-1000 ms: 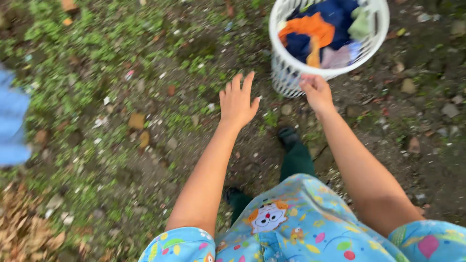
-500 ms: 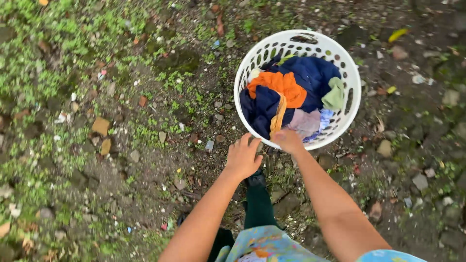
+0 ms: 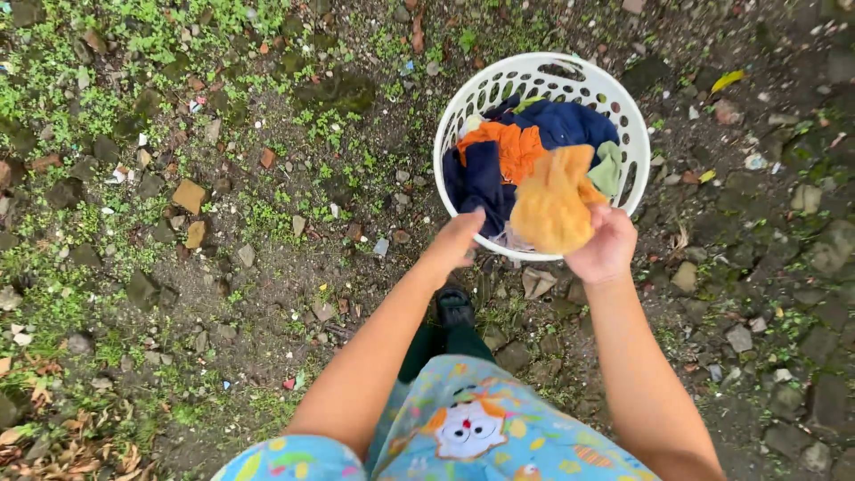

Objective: Hanging various items of laundry from a basket onto a drying rack and hangers in an outdoor yard.

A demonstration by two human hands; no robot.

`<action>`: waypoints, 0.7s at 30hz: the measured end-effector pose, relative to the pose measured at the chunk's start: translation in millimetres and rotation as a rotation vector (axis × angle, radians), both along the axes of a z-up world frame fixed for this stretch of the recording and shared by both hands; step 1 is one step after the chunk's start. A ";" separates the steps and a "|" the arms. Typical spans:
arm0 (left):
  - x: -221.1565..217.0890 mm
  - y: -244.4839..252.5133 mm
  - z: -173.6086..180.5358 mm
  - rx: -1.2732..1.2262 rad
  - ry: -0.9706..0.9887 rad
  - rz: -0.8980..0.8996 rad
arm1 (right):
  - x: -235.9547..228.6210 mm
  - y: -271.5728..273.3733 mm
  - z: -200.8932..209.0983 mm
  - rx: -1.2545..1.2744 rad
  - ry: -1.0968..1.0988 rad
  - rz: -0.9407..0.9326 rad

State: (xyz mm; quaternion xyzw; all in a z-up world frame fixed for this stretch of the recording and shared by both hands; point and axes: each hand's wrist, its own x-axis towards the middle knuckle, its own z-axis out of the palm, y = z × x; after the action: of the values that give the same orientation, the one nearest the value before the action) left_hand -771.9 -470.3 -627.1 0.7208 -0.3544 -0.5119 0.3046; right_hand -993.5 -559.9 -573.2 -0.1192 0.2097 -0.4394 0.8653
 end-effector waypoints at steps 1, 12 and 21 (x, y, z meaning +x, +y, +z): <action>-4.9 -5.8 11.1 0.226 0.414 0.190 | 7.7 10.7 31.0 0.014 0.020 0.045; 24.2 2.1 76.2 -0.194 1.182 0.098 | 11.1 57.6 43.2 -0.513 0.680 0.132; 66.7 13.4 74.8 -0.253 0.955 0.262 | 74.4 33.7 102.4 -0.994 1.257 -0.084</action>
State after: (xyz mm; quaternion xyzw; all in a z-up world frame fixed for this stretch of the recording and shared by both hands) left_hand -705.2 -456.9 -552.3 0.4025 -0.1415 -0.6947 0.5791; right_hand -919.1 -526.3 -470.8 -0.7080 0.4419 -0.3641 0.4134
